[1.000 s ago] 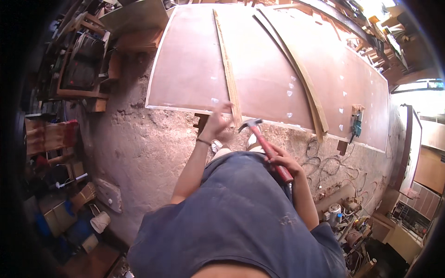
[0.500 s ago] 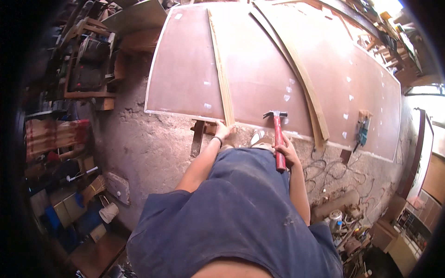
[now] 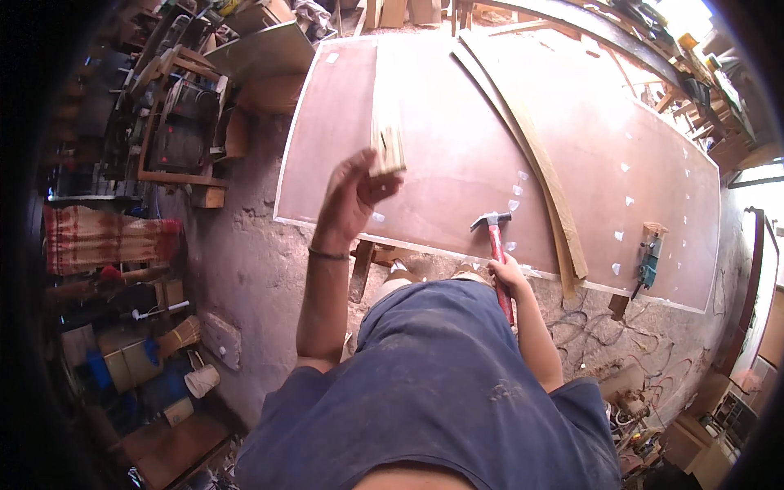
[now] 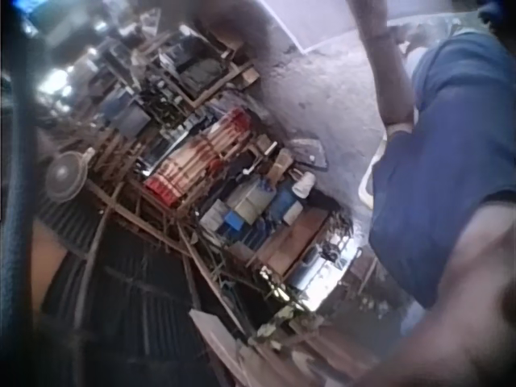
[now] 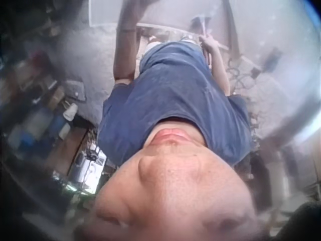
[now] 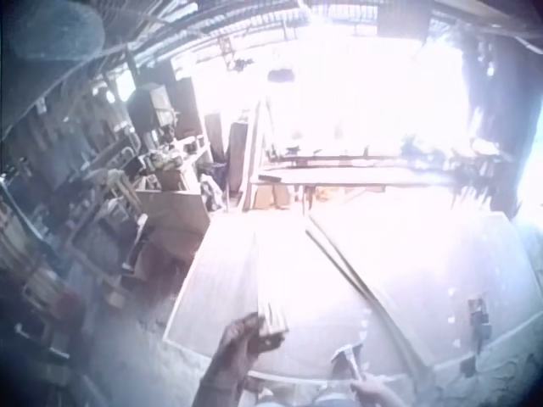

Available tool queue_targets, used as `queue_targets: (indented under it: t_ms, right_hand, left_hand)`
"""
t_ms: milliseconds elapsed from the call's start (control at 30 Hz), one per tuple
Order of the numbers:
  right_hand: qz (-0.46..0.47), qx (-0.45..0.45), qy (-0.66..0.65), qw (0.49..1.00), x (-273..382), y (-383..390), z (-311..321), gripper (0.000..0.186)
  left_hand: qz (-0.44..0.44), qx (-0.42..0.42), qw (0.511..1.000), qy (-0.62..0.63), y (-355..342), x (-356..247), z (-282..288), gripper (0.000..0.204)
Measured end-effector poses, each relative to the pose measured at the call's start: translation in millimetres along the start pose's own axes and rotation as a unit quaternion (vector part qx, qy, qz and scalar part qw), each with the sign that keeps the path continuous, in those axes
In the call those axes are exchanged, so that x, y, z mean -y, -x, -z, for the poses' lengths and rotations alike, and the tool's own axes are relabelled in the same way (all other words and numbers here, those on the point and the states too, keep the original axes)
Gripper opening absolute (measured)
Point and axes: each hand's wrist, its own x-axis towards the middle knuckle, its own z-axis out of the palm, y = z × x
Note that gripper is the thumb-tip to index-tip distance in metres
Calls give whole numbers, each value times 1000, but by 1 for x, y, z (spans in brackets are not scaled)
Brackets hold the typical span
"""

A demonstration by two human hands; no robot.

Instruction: The recorder is building furniture by nailing and trimming wood strips on a large panel in a workshop.

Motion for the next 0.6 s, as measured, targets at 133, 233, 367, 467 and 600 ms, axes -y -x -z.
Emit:
queue_targets:
  t_ms: [133, 233, 367, 467, 600]
  right_hand:
    - [10, -52, 5, 999, -13, -4, -10, 22]
    - [20, -90, -1, 996, -23, -5, -22, 22]
    - [39, -126, -12, 991, -33, -8, -36, 23]
    - [55, -157, -28, 986, -47, -16, -41, 28]
    - [18, -248, 192, 949, -29, -18, -58, 34]
  left_hand:
    - [-3, 35, 995, 91, -23, -42, -12, 24]
    - [2, 59, 991, 122, -29, -58, -3, 23]
    - [3, 83, 990, 115, -28, -68, 2, 25]
    - [12, 92, 989, 114, -30, -75, 10, 25]
    - [129, 199, 893, 382, -14, -64, 42, 33]
